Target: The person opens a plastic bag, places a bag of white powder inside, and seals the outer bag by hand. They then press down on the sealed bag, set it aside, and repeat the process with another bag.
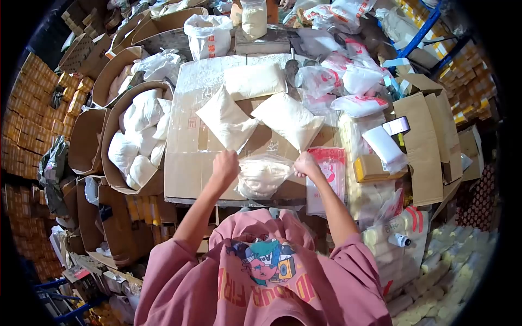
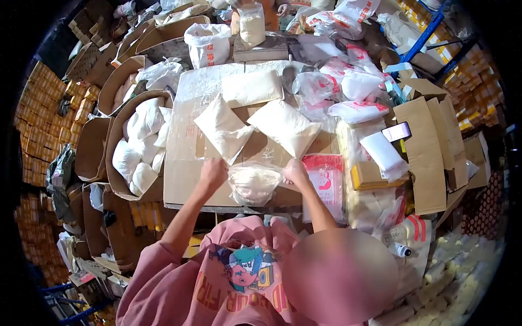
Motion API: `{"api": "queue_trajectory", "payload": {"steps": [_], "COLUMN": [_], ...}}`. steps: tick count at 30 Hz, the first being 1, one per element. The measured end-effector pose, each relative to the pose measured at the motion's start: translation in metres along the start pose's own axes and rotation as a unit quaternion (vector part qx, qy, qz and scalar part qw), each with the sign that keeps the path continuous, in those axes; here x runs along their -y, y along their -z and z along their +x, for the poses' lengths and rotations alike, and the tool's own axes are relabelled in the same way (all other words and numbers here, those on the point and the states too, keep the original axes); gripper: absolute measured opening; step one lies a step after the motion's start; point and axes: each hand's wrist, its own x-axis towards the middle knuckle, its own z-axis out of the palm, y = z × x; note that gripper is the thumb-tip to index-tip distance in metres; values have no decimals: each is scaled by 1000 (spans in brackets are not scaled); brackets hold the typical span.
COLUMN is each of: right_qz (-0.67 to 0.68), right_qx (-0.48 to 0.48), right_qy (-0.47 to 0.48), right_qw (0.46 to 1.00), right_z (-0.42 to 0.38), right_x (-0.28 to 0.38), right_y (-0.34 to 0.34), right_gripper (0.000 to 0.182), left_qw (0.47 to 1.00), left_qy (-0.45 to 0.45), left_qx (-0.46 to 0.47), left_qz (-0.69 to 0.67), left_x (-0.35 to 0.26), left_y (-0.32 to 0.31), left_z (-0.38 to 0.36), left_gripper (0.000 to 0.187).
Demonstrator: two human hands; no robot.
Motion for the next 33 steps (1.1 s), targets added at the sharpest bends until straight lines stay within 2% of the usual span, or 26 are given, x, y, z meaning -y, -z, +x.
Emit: {"api": "queue_trajectory", "payload": {"steps": [4,7,10,11,12,14,16,19,20,22,24,27,29,32,33], "right_qz": [-13,-16,7,-20,-18,-71,-86,-82,-118,-97,-104,-94,-55,-23,-38], "right_qx": [-58,-101,-178,-258,-272,-331,-318,-271,-254,-287,-290,-308,-344,-391,-406], "right_qy": [57,83,131,183,167,113,33,-34,-55,-31,-114,-112,-65,-17,3], "right_qw": [997,991,975,948,947,934,944,959,958,952,944,940,935,920,913], "right_z": [-4,-26,-41,-30,-26,-16,1,10,9,2,-1,-9,-6,0,2], "right_x": [39,62,62,42,28,2,-37,-97,-116,-150,-160,-183,-183,-181,-180], "right_y": [36,58,52,34,16,-30,-82,-151,-175,-215,-240,-273,-283,-286,-283], "right_gripper": [20,21,18,16,13,10,11,11,10,8,8,11,12,16,17], "left_qw": [995,993,988,985,981,984,979,976,976,975,977,975,967,950,942], "left_qy": [-78,-77,-82,-82,-83,-35,-26,8,4,1,-18,2,4,45,12], "left_qx": [-61,-90,-123,-139,-155,-111,-97,-51,-36,-48,-44,-25,-22,-94,-142], "left_qz": [14,3,-43,-62,-82,-132,-175,-212,-215,-219,-207,-220,-253,-295,-304], "left_x": [1,-9,-9,-4,2,20,40,66,77,92,106,121,126,118,117], "left_y": [20,37,35,23,7,-43,-97,-163,-183,-215,-237,-269,-285,-294,-297], "left_z": [21,24,22,19,16,7,-6,-41,-56,-81,-96,-126,-136,-140,-136], "left_gripper": [12,12,9,9,10,11,9,10,9,10,13,18,22,33,35]}}
